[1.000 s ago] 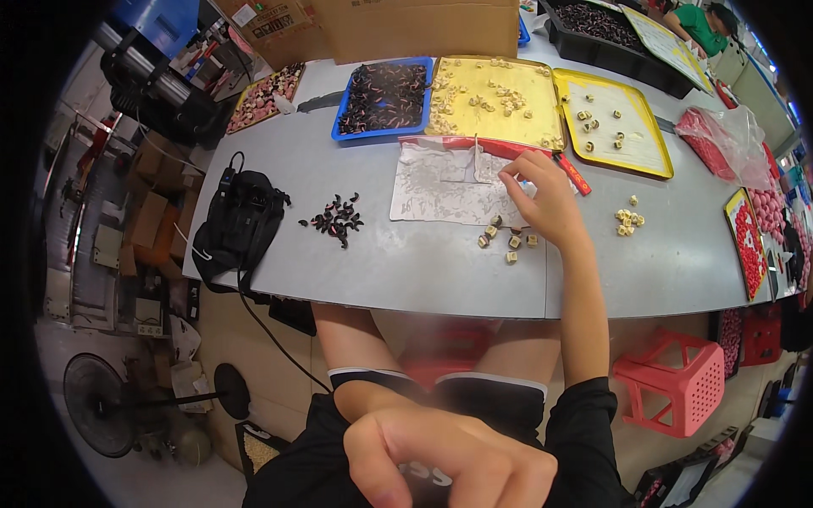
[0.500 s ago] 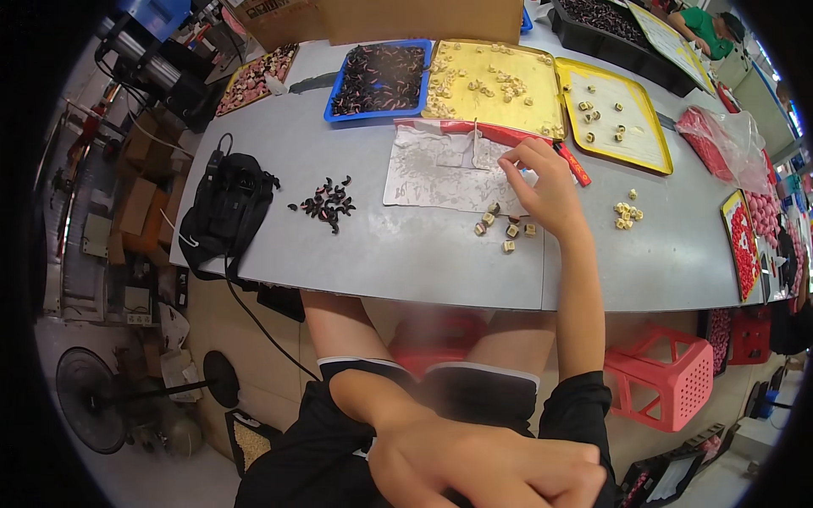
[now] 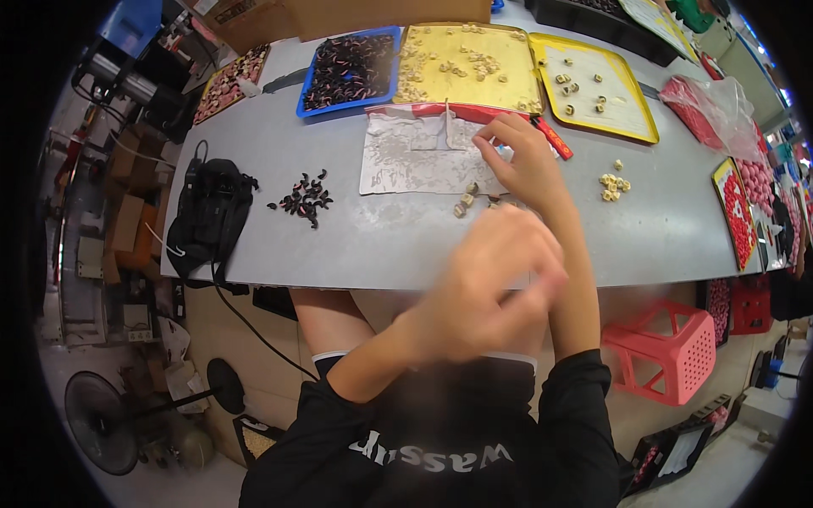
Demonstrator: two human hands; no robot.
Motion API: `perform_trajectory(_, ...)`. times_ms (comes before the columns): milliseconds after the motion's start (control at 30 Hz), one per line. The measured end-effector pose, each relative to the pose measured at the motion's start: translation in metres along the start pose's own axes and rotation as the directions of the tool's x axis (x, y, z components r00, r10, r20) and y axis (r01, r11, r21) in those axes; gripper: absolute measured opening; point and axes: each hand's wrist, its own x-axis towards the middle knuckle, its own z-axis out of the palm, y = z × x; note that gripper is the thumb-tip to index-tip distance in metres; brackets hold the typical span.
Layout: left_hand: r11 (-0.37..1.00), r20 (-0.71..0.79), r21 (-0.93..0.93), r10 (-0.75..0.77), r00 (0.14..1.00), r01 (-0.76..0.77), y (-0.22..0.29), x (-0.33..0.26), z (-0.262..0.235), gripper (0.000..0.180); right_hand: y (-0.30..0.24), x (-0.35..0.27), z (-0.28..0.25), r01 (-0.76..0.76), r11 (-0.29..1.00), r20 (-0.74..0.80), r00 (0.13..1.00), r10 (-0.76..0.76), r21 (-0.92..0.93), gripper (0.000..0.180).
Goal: Applying glue to black plastic components and attaching gold-colored decorative pieces to assemble small items.
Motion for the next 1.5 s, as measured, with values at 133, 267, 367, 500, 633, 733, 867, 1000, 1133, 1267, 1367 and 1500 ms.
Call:
perform_trajectory(133, 0.985, 0.018, -0.046, -0.164, 0.986, 0.165, -0.023, -0.009, 0.001, 0.007, 0.004, -0.004, -0.010, -0.009, 1.000, -0.019, 1.000, 0.009, -0.002, 0.009)
perform_trajectory(267, 0.985, 0.003, 0.042, -0.169, 0.986, 0.169, -0.024, -0.015, 0.007, 0.006, 0.005, -0.007, -0.013, -0.019, 0.999, 0.000, 1.000, 0.019, -0.041, 0.010)
perform_trajectory(367, 0.770, 0.080, 0.629, 0.067, 0.995, -0.103, -0.023, -0.015, 0.003, 0.029, 0.004, -0.005, -0.008, 0.006, 1.000, -0.029, 1.000, -0.007, -0.016, 0.010)
perform_trajectory(500, 0.719, 0.091, 0.679, 0.119, 0.989, -0.149, -0.028, -0.022, 0.000, 0.040, 0.001, -0.002, -0.001, 0.023, 1.000, -0.032, 0.999, -0.023, 0.006, 0.010)
perform_trajectory(633, 0.755, 0.097, 0.653, -0.014, 0.995, -0.053, -0.033, -0.033, -0.023, 0.033, 0.008, -0.008, -0.012, -0.021, 1.000, -0.022, 1.000, 0.021, -0.015, 0.010)
perform_trajectory(733, 0.662, -0.050, 0.739, -0.137, 0.989, 0.129, -0.047, -0.055, -0.073, 0.029, 0.003, -0.006, -0.013, -0.052, 0.998, 0.002, 0.999, 0.052, -0.025, 0.009)
perform_trajectory(867, 0.484, -0.317, 0.783, -0.230, 0.920, 0.391, -0.054, -0.088, -0.146, 0.030, -0.002, -0.002, -0.012, -0.043, 0.998, 0.023, 0.999, 0.044, -0.039, 0.008)
perform_trajectory(1000, 0.261, -0.415, 0.836, -0.274, 0.868, 0.482, -0.065, -0.115, -0.198, 0.031, 0.000, -0.005, -0.008, -0.017, 0.998, -0.008, 1.000, 0.017, -0.058, 0.010)
perform_trajectory(1133, 0.325, -0.365, 0.836, -0.273, 0.890, 0.443, -0.081, -0.127, -0.216, 0.024, -0.007, -0.004, -0.011, -0.057, 0.997, 0.013, 0.998, 0.057, -0.042, 0.011)
perform_trajectory(1267, 0.429, -0.436, 0.749, -0.257, 0.863, 0.506, -0.084, -0.128, -0.218, 0.014, -0.012, -0.005, -0.010, -0.049, 0.999, -0.003, 0.999, 0.049, -0.022, 0.008)
perform_trajectory(1367, 0.464, -0.482, 0.703, -0.248, 0.841, 0.540, -0.086, -0.132, -0.224, 0.011, -0.015, -0.001, -0.010, -0.043, 0.999, -0.008, 0.999, 0.043, -0.023, 0.008)
perform_trajectory(1500, 0.541, -0.508, 0.645, -0.224, 0.832, 0.540, -0.095, -0.134, -0.225, 0.010, -0.011, 0.000, -0.016, -0.055, 0.997, -0.031, 0.998, 0.053, -0.061, 0.008)
